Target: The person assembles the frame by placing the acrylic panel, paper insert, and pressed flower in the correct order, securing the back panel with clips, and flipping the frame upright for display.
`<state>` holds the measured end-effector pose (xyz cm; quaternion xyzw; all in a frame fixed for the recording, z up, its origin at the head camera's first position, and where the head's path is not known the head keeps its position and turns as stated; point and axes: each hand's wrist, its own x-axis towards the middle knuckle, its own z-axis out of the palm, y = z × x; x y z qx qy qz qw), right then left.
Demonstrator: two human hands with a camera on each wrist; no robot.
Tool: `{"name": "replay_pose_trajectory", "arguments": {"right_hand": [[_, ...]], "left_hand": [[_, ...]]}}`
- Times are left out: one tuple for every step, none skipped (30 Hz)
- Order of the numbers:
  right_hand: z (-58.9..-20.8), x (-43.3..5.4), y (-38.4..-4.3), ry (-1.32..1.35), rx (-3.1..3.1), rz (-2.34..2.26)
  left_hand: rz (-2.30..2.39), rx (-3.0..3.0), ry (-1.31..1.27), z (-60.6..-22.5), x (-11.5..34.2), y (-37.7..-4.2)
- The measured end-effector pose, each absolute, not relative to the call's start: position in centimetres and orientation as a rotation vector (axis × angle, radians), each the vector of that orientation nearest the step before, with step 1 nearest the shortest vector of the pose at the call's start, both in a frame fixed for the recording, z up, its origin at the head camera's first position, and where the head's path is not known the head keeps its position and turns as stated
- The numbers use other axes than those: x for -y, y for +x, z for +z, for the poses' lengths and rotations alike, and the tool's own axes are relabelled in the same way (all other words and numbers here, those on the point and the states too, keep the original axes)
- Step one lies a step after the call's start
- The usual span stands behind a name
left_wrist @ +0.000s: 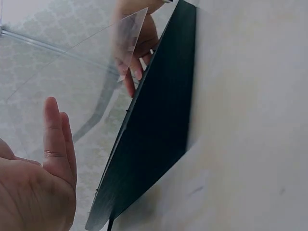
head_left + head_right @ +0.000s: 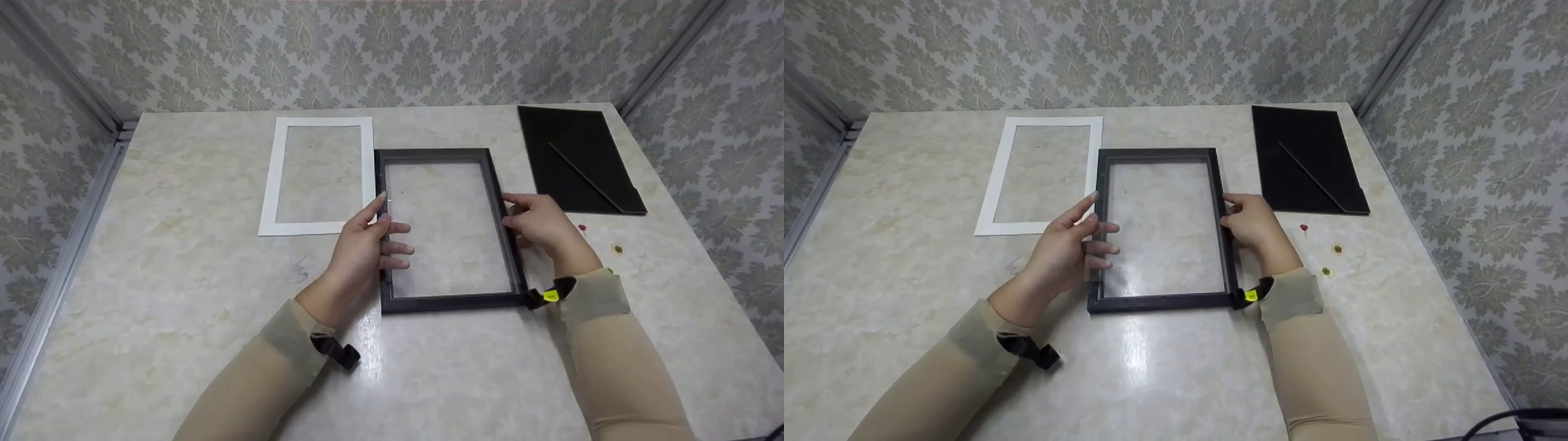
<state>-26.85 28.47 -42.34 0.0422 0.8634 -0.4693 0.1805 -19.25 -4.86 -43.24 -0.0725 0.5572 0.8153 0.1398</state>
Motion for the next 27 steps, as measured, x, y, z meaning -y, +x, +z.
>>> {"name": "replay_pose_trajectory", "arguments": {"right_hand": [[-42.34,-28.46,-26.86,0.122,-2.439,-1.326],[-42.35,-28.50,-26.89,0.122,-2.439,-1.324],[-42.36,-28.51,-26.90,0.123,-2.436,-1.324],[-42.36,-28.53,-26.91,0.123,-2.435,-1.320],[-42.38,-28.56,-26.93,0.121,-2.434,-1.316],[-42.38,-28.59,-26.94,0.118,-2.434,-1.313],[-42.37,-28.61,-26.93,0.116,-2.434,-1.310],[-42.38,-28.64,-26.94,0.113,-2.436,-1.306],[-42.36,-28.63,-26.93,0.111,-2.436,-1.305],[-42.36,-28.64,-26.91,0.110,-2.436,-1.304],[-42.34,-28.64,-26.89,0.110,-2.436,-1.303],[-42.32,-28.62,-26.87,0.112,-2.434,-1.306],[-42.31,-28.62,-26.84,0.114,-2.432,-1.308],[-42.30,-28.64,-26.83,0.115,-2.431,-1.310],[-42.29,-28.64,-26.82,0.116,-2.429,-1.313],[-42.26,-28.63,-26.80,0.118,-2.425,-1.318],[-42.22,-28.62,-26.79,0.118,-2.423,-1.321],[-42.19,-28.62,-26.79,0.117,-2.423,-1.324],[-42.16,-28.62,-26.78,0.115,-2.421,-1.327],[-42.16,-28.64,-26.80,0.114,-2.422,-1.327],[-42.14,-28.62,-26.80,0.113,-2.421,-1.328],[-42.13,-28.60,-26.80,0.114,-2.417,-1.334],[-42.13,-28.59,-26.81,0.115,-2.415,-1.335],[-42.11,-28.58,-26.82,0.119,-2.412,-1.339],[-42.13,-28.57,-26.82,0.124,-2.408,-1.342],[-42.15,-28.56,-26.82,0.130,-2.405,-1.343],[-42.15,-28.55,-26.80,0.136,-2.401,-1.347]], "left_hand": [[2.342,-1.618,-0.203,-43.35,4.73,-19.22],[2.330,-1.622,-0.198,-43.44,4.61,-19.17],[2.321,-1.626,-0.194,-43.53,4.52,-19.14],[2.313,-1.631,-0.187,-43.59,4.46,-19.12],[2.302,-1.636,-0.180,-43.62,4.43,-19.09],[2.295,-1.639,-0.177,-43.66,4.40,-19.07],[2.289,-1.640,-0.171,-43.72,4.39,-19.07],[2.284,-1.644,-0.165,-43.78,4.38,-19.09],[2.278,-1.649,-0.161,-43.83,4.36,-19.12],[2.272,-1.656,-0.155,-43.87,4.35,-19.14],[2.268,-1.660,-0.154,-43.94,4.34,-19.15],[2.267,-1.663,-0.153,-44.01,4.31,-19.16],[2.267,-1.661,-0.152,-44.09,4.28,-19.18],[2.266,-1.661,-0.153,-44.14,4.24,-19.19],[2.265,-1.660,-0.154,-44.17,4.22,-19.18],[2.262,-1.661,-0.152,-44.21,4.20,-19.17],[2.261,-1.658,-0.151,-44.23,4.20,-19.15],[2.259,-1.656,-0.150,-44.22,4.20,-19.15],[2.258,-1.654,-0.149,-44.21,4.20,-19.15],[2.253,-1.659,-0.145,-44.19,4.22,-19.15],[2.249,-1.664,-0.142,-44.19,4.23,-19.17],[2.243,-1.676,-0.137,-44.19,4.27,-19.19],[2.232,-1.697,-0.132,-44.16,4.31,-19.21],[2.220,-1.725,-0.125,-44.19,4.36,-19.26],[2.206,-1.756,-0.118,-44.24,4.41,-19.28],[2.189,-1.790,-0.112,-44.28,4.46,-19.28],[2.171,-1.826,-0.105,-44.32,4.51,-19.29]]}}
